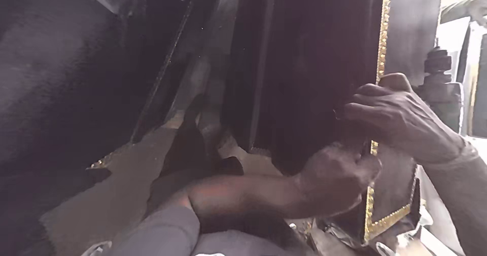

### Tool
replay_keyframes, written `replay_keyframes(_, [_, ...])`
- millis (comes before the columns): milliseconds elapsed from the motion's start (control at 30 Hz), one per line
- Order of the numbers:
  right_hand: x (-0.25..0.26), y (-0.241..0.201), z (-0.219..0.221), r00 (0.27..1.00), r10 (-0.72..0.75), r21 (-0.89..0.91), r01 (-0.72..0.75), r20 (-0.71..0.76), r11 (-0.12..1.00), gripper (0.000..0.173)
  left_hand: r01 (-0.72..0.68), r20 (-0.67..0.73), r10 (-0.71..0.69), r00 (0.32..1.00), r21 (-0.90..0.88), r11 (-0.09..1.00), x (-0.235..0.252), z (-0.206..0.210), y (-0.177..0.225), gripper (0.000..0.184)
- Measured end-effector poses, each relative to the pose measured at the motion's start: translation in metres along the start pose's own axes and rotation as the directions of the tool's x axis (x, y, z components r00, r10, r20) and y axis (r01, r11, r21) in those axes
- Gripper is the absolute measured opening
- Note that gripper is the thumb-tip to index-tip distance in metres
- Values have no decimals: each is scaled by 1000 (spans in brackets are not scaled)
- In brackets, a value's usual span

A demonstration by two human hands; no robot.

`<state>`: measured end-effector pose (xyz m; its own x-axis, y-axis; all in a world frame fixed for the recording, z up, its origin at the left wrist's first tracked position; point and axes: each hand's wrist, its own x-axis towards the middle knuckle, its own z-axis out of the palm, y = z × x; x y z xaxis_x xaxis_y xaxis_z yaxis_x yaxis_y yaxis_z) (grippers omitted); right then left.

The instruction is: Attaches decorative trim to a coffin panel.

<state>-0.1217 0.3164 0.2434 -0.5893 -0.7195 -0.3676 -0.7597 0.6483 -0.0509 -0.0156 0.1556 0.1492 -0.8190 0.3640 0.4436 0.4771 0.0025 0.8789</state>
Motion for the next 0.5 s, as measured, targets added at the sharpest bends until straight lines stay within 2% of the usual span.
replay_keyframes(67, [2,-4,3,999,40,-22,-39,20,999,12,51,45,-41,998,-249,967,-12,-6,-6,11])
replay_keyframes(133, [1,-8,7,996,83,-40,-82,27,996,13,137,56,-126,990,-467,873,-22,-11,-15,14])
replay_keyframes(233, [1,-14,10,991,135,-78,-134,11,988,16,255,-37,-359,933,-636,728,-29,-6,-38,11])
replay_keyframes(300, [3,-20,10,986,164,-81,-163,0,983,16,265,-166,-458,873,-628,732,-25,-1,-59,7])
replay_keyframes(367, [4,-23,10,982,186,-76,-188,-23,979,15,246,-248,-455,856,-577,778,-17,-1,-79,8])
replay_keyframes(500, [0,-21,13,980,171,-62,-178,-104,982,18,251,-224,-435,872,-559,790,1,9,-104,14])
